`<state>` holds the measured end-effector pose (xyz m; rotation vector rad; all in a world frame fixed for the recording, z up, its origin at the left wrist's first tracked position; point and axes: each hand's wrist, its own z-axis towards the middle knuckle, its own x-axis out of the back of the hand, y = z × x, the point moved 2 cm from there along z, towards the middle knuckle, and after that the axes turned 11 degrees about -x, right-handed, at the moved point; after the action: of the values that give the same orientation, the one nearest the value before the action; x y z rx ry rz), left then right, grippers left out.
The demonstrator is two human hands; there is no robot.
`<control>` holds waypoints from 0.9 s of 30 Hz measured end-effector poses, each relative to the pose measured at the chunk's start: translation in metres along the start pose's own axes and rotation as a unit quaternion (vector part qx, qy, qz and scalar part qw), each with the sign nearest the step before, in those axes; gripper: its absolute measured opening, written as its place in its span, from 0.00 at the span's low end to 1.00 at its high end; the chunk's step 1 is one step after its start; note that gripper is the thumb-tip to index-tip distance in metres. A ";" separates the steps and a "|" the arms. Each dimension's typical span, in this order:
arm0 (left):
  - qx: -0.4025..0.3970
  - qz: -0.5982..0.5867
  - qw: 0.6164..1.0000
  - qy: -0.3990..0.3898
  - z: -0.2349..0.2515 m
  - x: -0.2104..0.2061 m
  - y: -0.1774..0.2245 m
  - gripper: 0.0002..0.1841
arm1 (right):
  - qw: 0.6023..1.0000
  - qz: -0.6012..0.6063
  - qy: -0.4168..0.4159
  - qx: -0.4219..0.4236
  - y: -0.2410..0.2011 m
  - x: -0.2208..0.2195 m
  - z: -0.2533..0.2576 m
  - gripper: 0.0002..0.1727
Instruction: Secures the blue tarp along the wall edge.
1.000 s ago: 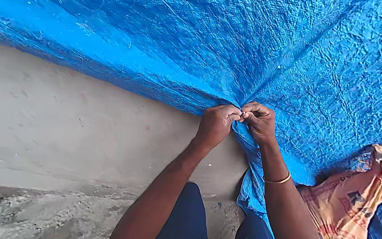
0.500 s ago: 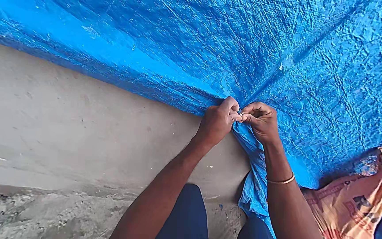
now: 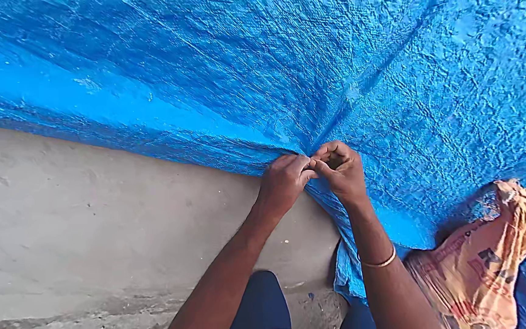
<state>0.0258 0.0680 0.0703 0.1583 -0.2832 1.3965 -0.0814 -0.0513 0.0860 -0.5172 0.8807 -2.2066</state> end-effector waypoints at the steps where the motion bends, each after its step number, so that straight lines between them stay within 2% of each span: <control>1: -0.012 0.023 0.999 0.019 -0.003 -0.004 0.000 0.08 | 1.000 -0.016 0.012 0.003 0.000 -0.001 -0.001 0.13; 3: -0.022 0.054 0.997 0.041 -0.009 -0.013 0.000 0.06 | 0.999 -0.018 0.027 0.001 0.001 -0.001 -0.003 0.11; 6: -0.016 0.073 0.996 0.053 -0.012 -0.018 0.004 0.08 | 1.000 0.004 0.027 0.004 0.003 -0.001 -0.002 0.10; 9: 0.010 0.103 0.993 0.059 -0.010 -0.020 0.011 0.07 | 0.998 -0.017 0.046 0.045 0.006 -0.006 -0.005 0.06; 13: 0.042 0.200 0.977 0.056 -0.008 -0.014 0.020 0.08 | 0.991 -0.034 0.098 0.080 0.006 -0.015 -0.009 0.05; 19: 0.100 0.192 0.974 0.061 -0.012 -0.010 0.020 0.11 | 0.978 -0.078 0.156 0.113 0.006 -0.026 -0.010 0.07; 23: 0.110 0.195 0.973 0.056 -0.009 -0.013 0.015 0.11 | 0.965 -0.099 0.202 0.133 0.005 -0.030 -0.004 0.10; 25: 0.119 0.208 0.969 0.057 -0.016 -0.017 0.008 0.10 | 0.940 -0.083 0.267 0.194 -0.021 -0.011 -0.002 0.13; 27: 0.121 0.196 0.969 0.089 -0.023 -0.024 0.003 0.10 | 0.914 -0.041 0.291 0.281 -0.086 0.032 0.006 0.15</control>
<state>0.0217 0.0521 0.0410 0.1826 0.0107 1.8266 -0.1392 -0.0322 0.1551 0.4080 0.4485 -2.5865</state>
